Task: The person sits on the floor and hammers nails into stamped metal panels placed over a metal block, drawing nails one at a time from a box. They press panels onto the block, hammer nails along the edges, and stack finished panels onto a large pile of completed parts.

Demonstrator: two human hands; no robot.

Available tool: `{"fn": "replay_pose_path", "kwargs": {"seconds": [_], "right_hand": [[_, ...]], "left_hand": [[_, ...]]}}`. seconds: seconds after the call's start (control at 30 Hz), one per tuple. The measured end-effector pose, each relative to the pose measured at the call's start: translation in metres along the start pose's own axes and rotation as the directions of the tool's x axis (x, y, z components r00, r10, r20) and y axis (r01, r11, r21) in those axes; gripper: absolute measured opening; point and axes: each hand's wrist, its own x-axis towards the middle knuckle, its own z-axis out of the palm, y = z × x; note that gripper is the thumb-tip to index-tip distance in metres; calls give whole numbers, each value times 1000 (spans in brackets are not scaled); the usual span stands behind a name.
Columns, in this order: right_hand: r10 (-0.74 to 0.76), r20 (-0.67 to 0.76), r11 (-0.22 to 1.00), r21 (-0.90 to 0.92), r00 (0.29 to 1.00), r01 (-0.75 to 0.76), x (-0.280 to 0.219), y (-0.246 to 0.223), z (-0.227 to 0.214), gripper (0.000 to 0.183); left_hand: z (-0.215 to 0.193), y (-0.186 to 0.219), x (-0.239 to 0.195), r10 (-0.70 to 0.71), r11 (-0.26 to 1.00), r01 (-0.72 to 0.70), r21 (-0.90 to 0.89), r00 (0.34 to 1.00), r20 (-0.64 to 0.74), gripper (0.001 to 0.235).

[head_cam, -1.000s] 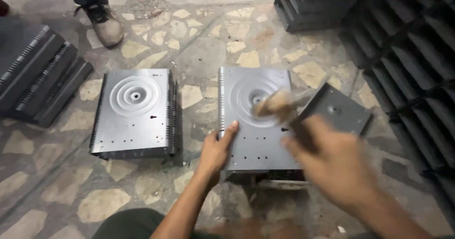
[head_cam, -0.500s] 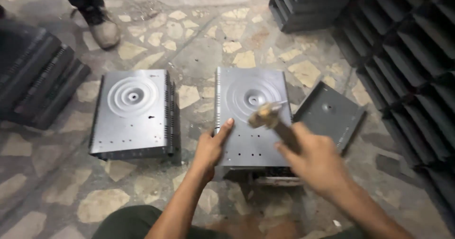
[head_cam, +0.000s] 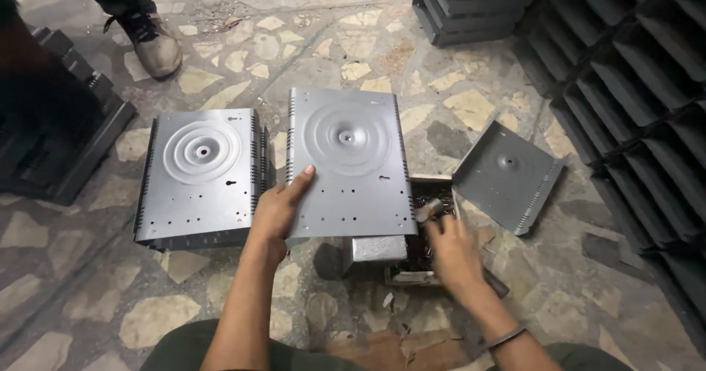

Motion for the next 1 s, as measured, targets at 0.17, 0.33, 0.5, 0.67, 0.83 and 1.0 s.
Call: {"fn": "replay_pose_path", "kwargs": {"seconds": [0.17, 0.33, 0.5, 0.67, 0.83, 1.0], "right_hand": [[-183, -83, 928, 315, 980, 200, 7, -4, 69, 20], [26, 299, 854, 489, 954, -177, 8, -22, 50, 22], [104, -30, 905, 417, 994, -83, 7, -12, 7, 15], [174, -198, 628, 777, 964, 46, -11, -29, -99, 13], [119, 37, 256, 964, 992, -66, -35, -61, -124, 18], [141, 59, 185, 979, 988, -85, -34, -61, -111, 24]], "left_hand": [[4, 3, 1, -6, 1000, 6, 10, 1000, -12, 74], [2, 0, 2, -5, 1000, 5, -8, 1000, -5, 76], [5, 2, 6, 0, 1000, 0, -19, 1000, 7, 76], [6, 2, 7, -11, 998, 11, -63, 1000, 4, 74], [7, 1, 9, -15, 996, 15, -87, 1000, 4, 72], [7, 0, 8, 1, 993, 1, -116, 1000, 16, 71]]}}
